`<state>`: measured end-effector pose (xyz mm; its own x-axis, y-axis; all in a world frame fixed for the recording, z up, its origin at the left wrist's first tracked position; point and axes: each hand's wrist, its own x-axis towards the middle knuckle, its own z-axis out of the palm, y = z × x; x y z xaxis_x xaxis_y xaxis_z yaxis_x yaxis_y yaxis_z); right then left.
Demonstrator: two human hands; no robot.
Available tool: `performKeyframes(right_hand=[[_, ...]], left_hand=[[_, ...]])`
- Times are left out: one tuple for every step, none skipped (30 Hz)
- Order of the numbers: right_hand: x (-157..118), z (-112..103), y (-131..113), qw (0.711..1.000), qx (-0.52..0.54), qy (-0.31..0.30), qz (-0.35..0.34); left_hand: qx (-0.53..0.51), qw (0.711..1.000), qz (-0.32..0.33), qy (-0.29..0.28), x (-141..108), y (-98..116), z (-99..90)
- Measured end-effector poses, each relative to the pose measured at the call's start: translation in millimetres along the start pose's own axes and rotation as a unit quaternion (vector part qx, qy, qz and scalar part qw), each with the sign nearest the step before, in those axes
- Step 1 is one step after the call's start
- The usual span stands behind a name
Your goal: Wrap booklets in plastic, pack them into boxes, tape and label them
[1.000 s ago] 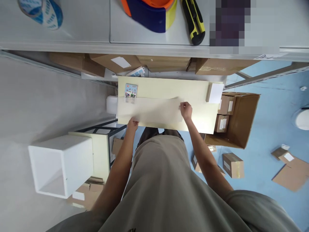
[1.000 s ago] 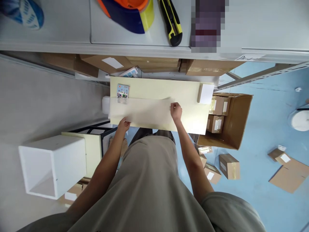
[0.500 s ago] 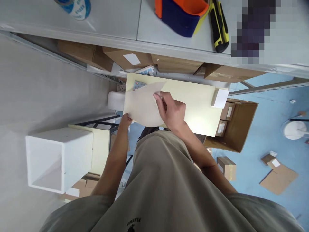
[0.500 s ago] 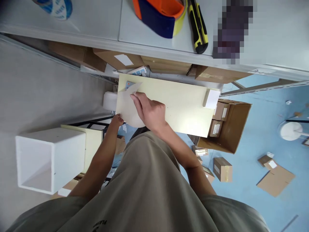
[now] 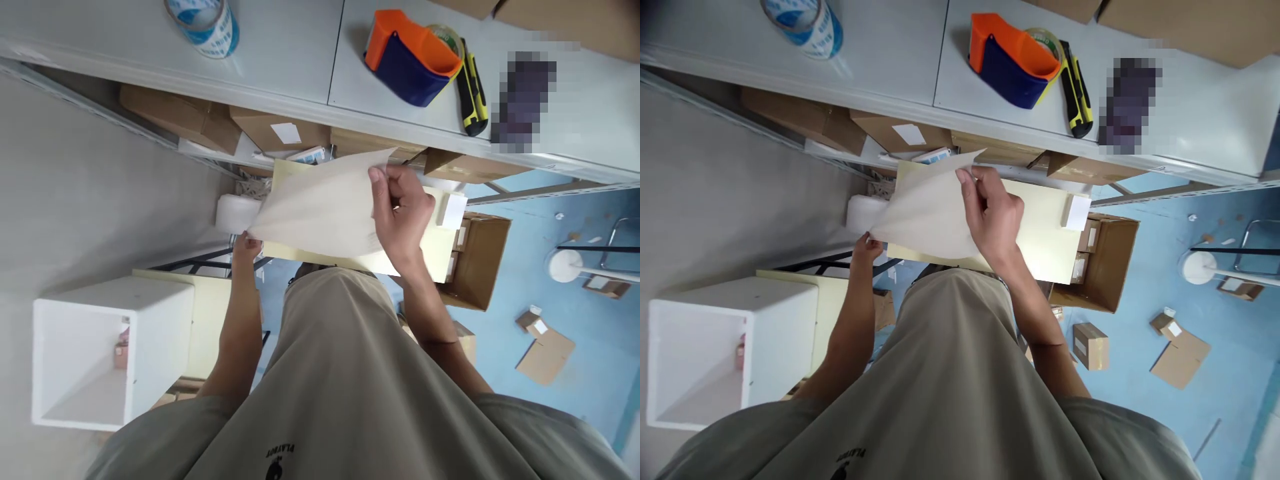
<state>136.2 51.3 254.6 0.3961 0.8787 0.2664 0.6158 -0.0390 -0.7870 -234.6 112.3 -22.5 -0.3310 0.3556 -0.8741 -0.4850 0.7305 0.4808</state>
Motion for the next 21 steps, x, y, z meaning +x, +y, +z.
performKeyframes(right_hand=[[1.5,-6.7,-2.6,1.0,-0.002,0.02,0.002],[3.1,-16.0,-3.1,0.999,-0.008,0.047,0.007],[4.9,-27.5,-0.5,0.997,-0.02,0.08,0.014],[6.5,-40.8,6.0,0.993,-0.035,0.112,0.025],[7.7,-55.4,17.1,0.988,-0.052,0.141,0.039],[8.3,-70.4,33.2,0.983,-0.067,0.161,0.055],[8.0,-85.0,54.4,0.983,-0.071,0.154,0.072],[6.4,-98.2,80.2,0.983,-0.075,0.136,0.095],[3.3,-109.4,109.8,0.982,-0.078,0.121,0.119],[-1.7,-118.0,142.0,0.978,-0.092,0.107,0.152],[-8.7,-123.8,175.2,0.97,-0.127,0.091,0.188],[-17.6,-126.7,207.9,0.957,-0.177,0.078,0.216],[-28.1,-127.0,238.6,0.944,-0.223,0.067,0.236],[-39.7,-125.1,266.1,0.929,-0.26,0.05,0.258],[-51.7,-121.4,289.9,0.916,-0.292,0.028,0.275],[-63.6,-116.4,309.7,0.904,-0.317,0.005,0.288],[-74.6,-110.7,325.6,0.894,-0.334,-0.017,0.299],[-84.2,-104.4,338.2,0.886,-0.345,-0.037,0.309],[-92.2,-98.0,348.4,0.88,-0.349,-0.053,0.318],[-98.5,-91.7,356.7,0.876,-0.349,-0.065,0.326],[-103.1,-85.6,363.9,0.874,-0.347,-0.074,0.333]], left_hand=[[-0.012,1.0,0.009,-0.005,-1.7,4.1,-2.1],[-0.034,0.999,0.017,-0.01,-4.4,6.9,-3.9],[-0.06,0.998,0.024,-0.018,-8.0,8.0,-5.0],[-0.083,0.996,0.028,-0.031,-12.1,7.1,-5.1],[-0.102,0.993,0.026,-0.046,-16.7,3.7,-3.6],[-0.113,0.992,0.018,-0.057,-21.5,-2.0,-0.3],[-0.112,0.992,0.003,-0.066,-26.1,-9.9,4.7],[-0.098,0.993,-0.018,-0.071,-30.2,-19.5,11.2],[-0.072,0.994,-0.039,-0.075,-33.5,-30.4,18.9],[-0.039,0.994,-0.059,-0.077,-35.9,-41.7,27.2],[-0.003,0.994,-0.075,-0.079,-37.1,-52.9,35.4],[0.034,0.993,-0.086,-0.08,-37.3,-63.3,43.0],[0.067,0.99,-0.093,-0.079,-36.5,-72.5,49.7],[0.095,0.988,-0.096,-0.074,-35.0,-80.4,55.1],[0.118,0.986,-0.098,-0.068,-33.0,-86.7,59.1],[0.137,0.984,-0.098,-0.062,-31.0,-91.8,61.8],[0.16,0.981,-0.095,-0.056,-29.2,-95.5,63.3],[0.186,0.977,-0.089,-0.048,-27.8,-98.2,63.9],[0.214,0.973,-0.079,-0.039,-27.0,-99.9,63.6],[0.243,0.967,-0.066,-0.03,-26.9,-100.6,63.0],[0.272,0.961,-0.048,-0.019,-27.2,-100.4,62.3]])
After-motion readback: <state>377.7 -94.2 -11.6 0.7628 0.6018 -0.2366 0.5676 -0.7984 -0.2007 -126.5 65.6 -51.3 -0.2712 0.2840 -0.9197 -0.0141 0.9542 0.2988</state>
